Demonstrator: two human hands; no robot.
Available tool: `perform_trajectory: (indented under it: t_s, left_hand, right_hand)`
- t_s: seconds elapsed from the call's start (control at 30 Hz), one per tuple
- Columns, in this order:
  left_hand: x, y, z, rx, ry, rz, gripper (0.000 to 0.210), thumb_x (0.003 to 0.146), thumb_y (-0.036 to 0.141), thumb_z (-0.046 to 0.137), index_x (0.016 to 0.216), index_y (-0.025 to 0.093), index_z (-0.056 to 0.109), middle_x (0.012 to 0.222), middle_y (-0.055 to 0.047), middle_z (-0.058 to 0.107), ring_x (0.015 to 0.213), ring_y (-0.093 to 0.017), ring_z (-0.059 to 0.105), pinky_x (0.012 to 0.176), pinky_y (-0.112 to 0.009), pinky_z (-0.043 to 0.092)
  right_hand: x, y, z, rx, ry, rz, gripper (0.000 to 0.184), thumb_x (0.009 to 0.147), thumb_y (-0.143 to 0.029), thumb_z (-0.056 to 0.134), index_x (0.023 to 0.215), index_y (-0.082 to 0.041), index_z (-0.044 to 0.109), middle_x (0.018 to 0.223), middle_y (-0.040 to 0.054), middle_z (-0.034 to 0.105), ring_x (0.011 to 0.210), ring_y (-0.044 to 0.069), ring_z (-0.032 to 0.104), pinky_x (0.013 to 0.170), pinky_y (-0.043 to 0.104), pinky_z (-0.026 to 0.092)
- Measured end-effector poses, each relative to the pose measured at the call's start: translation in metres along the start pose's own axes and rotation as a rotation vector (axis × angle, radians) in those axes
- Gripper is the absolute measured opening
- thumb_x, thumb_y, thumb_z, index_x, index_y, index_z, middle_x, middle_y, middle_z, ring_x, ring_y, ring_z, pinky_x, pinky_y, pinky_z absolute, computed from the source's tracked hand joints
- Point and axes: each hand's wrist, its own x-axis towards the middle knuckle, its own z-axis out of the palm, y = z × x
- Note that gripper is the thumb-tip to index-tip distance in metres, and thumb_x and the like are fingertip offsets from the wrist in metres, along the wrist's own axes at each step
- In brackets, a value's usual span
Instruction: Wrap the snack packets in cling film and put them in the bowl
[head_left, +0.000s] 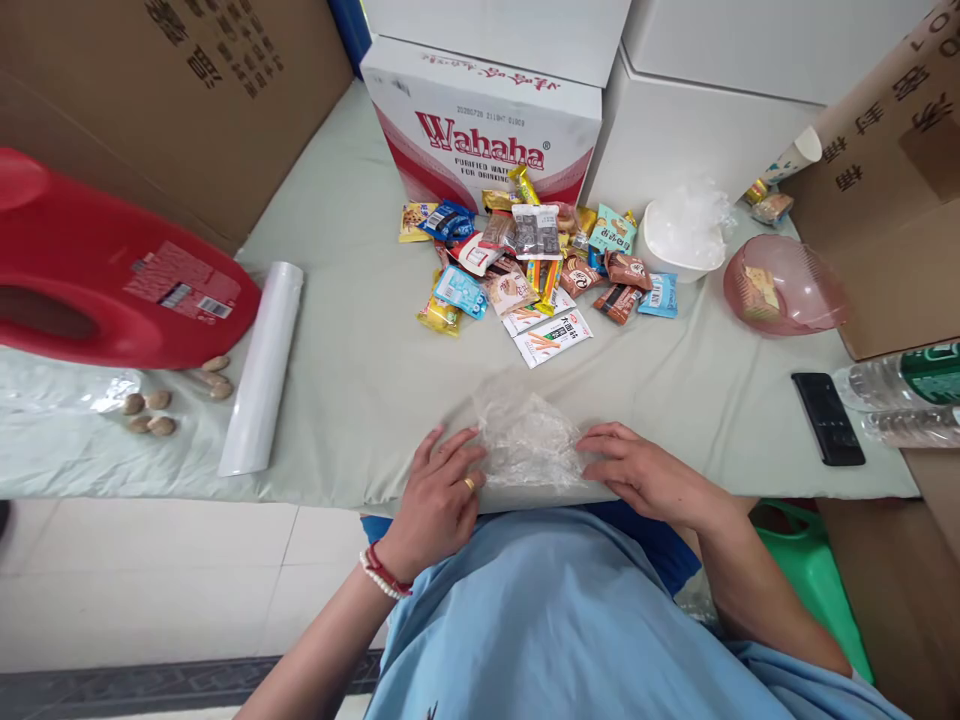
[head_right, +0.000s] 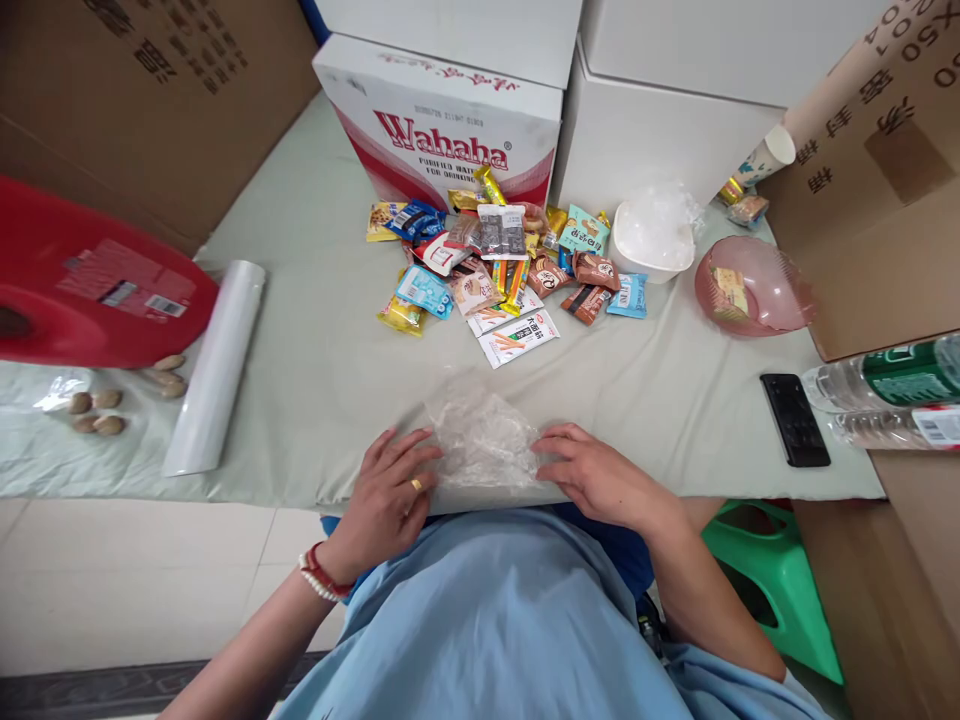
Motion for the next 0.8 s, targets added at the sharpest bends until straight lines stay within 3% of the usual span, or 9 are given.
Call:
perform_trajectory:
  t_s: [0.07,0.17,0.23,0.3,0.37,0.47,0.57,0.7,0.8]
  left_hand:
    - [-0.005,-0.001,0.005,-0.054,-0.003,-0.082,0.026,0.084,0.008,0.055,0.101,0.025,0.065,0.117,-0.007,0.076,0.14,-0.031,0.057,0.124,-0.064,0.027]
    - [-0.002,0.002,0.014,-0.074,0.113,-0.224,0.02,0.095,0.014,0.051,0.104,0.025,0.065,0.105,-0.005,0.078,0.13,-0.027,0.064,0.123,-0.06,0.031]
    - [0.003,0.004,0.021,-0.027,0.156,-0.299,0.017,0.101,0.02,0.052,0.093,0.024,0.066,0.097,-0.003,0.078,0.125,-0.027,0.066,0.121,-0.059,0.034]
    - [0.008,0.006,0.029,0.042,0.174,-0.336,0.026,0.101,0.027,0.057,0.077,0.023,0.063,0.099,-0.004,0.078,0.128,-0.029,0.065,0.12,-0.06,0.036]
    - [0.01,0.005,0.035,0.109,0.173,-0.364,0.038,0.1,0.034,0.061,0.064,0.022,0.056,0.114,-0.007,0.079,0.136,-0.033,0.061,0.121,-0.062,0.035]
    - [0.008,0.002,0.038,0.154,0.116,-0.407,0.043,0.098,0.037,0.063,0.06,0.021,0.052,0.135,-0.01,0.073,0.145,-0.035,0.053,0.123,-0.065,0.031]
    - [0.006,0.002,0.036,0.133,0.056,-0.433,0.037,0.097,0.035,0.062,0.064,0.022,0.053,0.142,-0.011,0.069,0.149,-0.035,0.05,0.125,-0.067,0.027]
    - [0.009,0.003,0.029,0.052,-0.006,-0.464,0.024,0.089,0.023,0.059,0.067,0.022,0.051,0.151,-0.01,0.063,0.154,-0.034,0.043,0.128,-0.07,0.019]
    - [0.009,-0.004,0.026,-0.036,0.012,-0.495,0.013,0.079,0.013,0.055,0.072,0.022,0.052,0.155,-0.01,0.059,0.157,-0.033,0.038,0.128,-0.069,0.02]
  right_hand:
    - [-0.006,-0.001,0.001,0.006,0.025,0.037,0.034,0.096,-0.013,0.056,0.117,-0.028,0.077,0.136,0.0105,0.071,0.139,0.031,0.055,0.107,0.056,0.055]
    - [0.003,-0.014,0.002,0.018,0.254,0.062,0.034,0.099,-0.014,0.051,0.116,-0.031,0.075,0.122,0.0081,0.075,0.126,0.029,0.061,0.104,0.054,0.055]
    - [0.023,-0.025,0.011,-0.061,0.378,0.11,0.028,0.103,-0.02,0.053,0.12,-0.03,0.073,0.112,0.0084,0.075,0.115,0.028,0.062,0.099,0.051,0.055]
    - [0.049,-0.032,0.03,-0.193,0.353,0.175,0.03,0.101,-0.031,0.064,0.13,-0.025,0.069,0.118,0.0114,0.073,0.116,0.031,0.058,0.098,0.051,0.054]
    - [0.073,-0.031,0.051,-0.319,0.228,0.262,0.041,0.096,-0.034,0.073,0.135,-0.021,0.067,0.128,0.0148,0.07,0.121,0.035,0.055,0.097,0.052,0.053]
    - [0.092,-0.019,0.07,-0.354,0.134,0.384,0.019,0.1,-0.024,0.063,0.114,-0.02,0.074,0.111,0.0135,0.073,0.111,0.033,0.058,0.093,0.049,0.051]
    - [0.088,-0.001,0.066,-0.098,0.318,0.416,0.02,0.102,-0.024,0.055,0.099,-0.021,0.074,0.097,0.0091,0.073,0.097,0.026,0.061,0.089,0.041,0.05]
    - [0.065,0.021,0.044,0.456,0.636,0.584,0.022,0.092,-0.042,0.065,0.095,-0.022,0.071,0.084,0.0014,0.07,0.074,0.017,0.06,0.07,0.03,0.048]
    - [0.044,0.032,0.032,0.668,0.761,0.739,0.034,0.081,-0.053,0.075,0.089,-0.021,0.068,0.071,-0.0022,0.063,0.059,0.013,0.052,0.059,0.027,0.041]
